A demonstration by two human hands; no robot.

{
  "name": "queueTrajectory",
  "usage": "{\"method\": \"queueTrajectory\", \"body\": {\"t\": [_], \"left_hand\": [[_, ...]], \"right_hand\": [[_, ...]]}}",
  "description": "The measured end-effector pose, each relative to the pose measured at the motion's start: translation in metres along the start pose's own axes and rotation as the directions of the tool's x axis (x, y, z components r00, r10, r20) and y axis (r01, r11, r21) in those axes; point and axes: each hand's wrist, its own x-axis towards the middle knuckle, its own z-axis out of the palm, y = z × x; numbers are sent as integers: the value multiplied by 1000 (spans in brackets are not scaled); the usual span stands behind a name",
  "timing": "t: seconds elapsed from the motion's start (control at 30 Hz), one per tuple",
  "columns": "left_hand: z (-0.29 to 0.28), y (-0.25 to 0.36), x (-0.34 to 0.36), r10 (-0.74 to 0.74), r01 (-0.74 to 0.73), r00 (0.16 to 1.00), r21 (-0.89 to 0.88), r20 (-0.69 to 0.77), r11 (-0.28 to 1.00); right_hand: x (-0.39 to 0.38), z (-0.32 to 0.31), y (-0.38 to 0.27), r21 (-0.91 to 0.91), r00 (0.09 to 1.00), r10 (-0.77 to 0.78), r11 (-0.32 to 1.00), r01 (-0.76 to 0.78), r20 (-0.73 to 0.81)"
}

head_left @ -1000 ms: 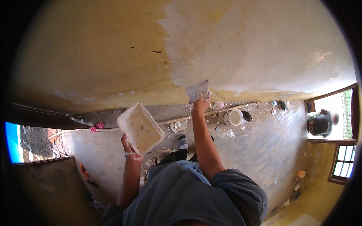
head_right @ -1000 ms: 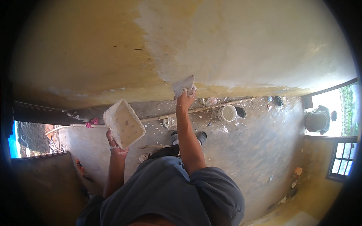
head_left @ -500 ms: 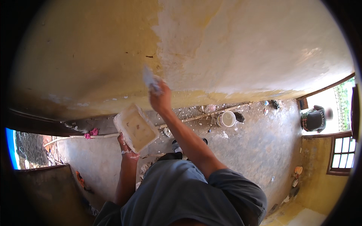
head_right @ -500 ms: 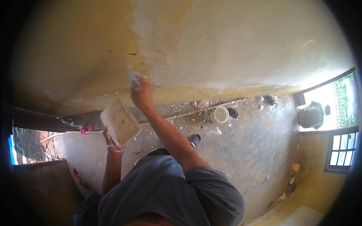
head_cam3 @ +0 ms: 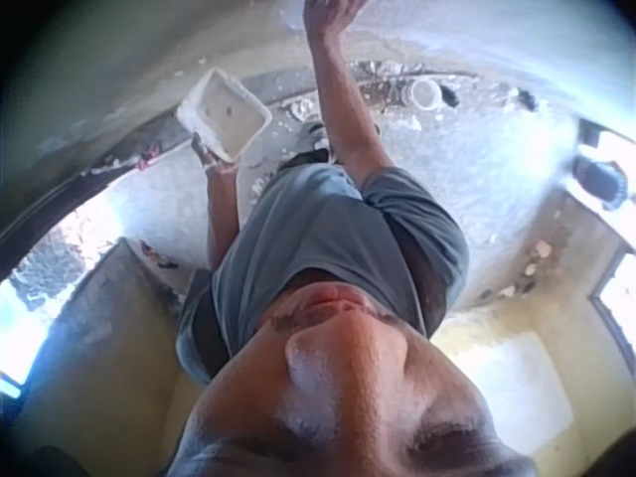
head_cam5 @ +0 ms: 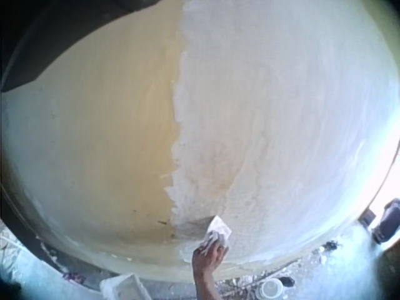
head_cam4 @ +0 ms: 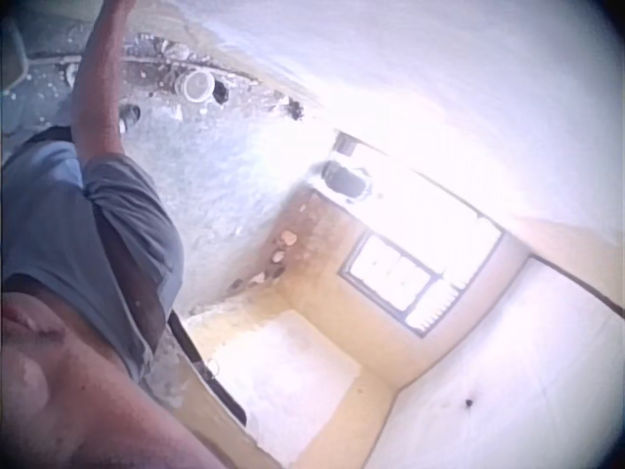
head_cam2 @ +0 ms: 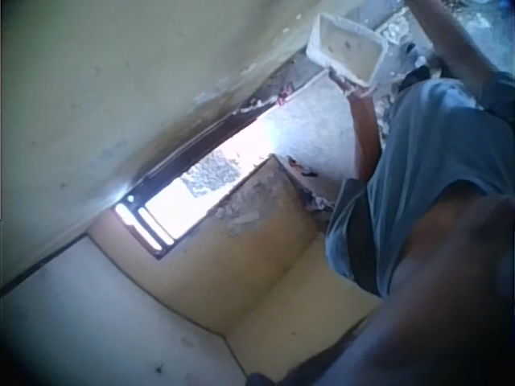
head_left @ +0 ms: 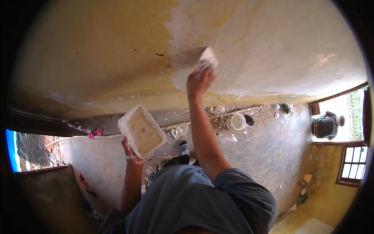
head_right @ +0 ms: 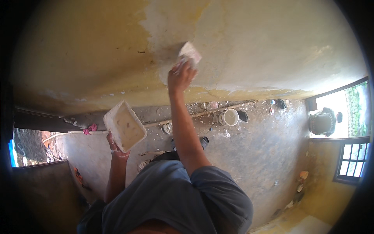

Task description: The person applies plaster to a wall using a putty knife and a plastic container. They scrape plaster from the container onto the knife and smooth it over the yellow surface of the wall, and they also clean the knife in a bucket of water.

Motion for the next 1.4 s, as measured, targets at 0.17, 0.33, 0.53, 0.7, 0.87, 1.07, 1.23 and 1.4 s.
{"method": "queueTrajectory", "body": {"t": [0.17,0.33,0.53,0.7,0.87,1.07,1.23,1.4], "left_hand": [[2,2,-2,-9,7,995,-20,-97,1000],[2,1,-5,20,-20,1000,-3,-19,1000],[0,-2,-1,-40,39,999,-41,-21,998],[5,-1,0,-75,75,997,-47,3,996],[-1,-1,3,-20,19,999,35,33,999],[8,-3,-1,-71,72,997,37,-44,997],[3,-4,2,-108,108,994,-17,-11,994],[5,0,0,-104,104,993,-2,-49,995]], "right_hand": [[-106,-1,1,81,846,-96,995,62,524],[-57,-26,86,-162,981,3,986,29,194],[131,-93,18,440,899,434,821,-364,-66],[41,-22,-53,-27,981,-193,981,193,1],[-50,-50,-72,490,615,-435,867,88,658],[102,-94,101,-348,989,-145,929,126,-30],[136,-68,92,424,957,290,868,-258,-13],[-44,-18,-24,238,847,-337,937,257,410]]}}
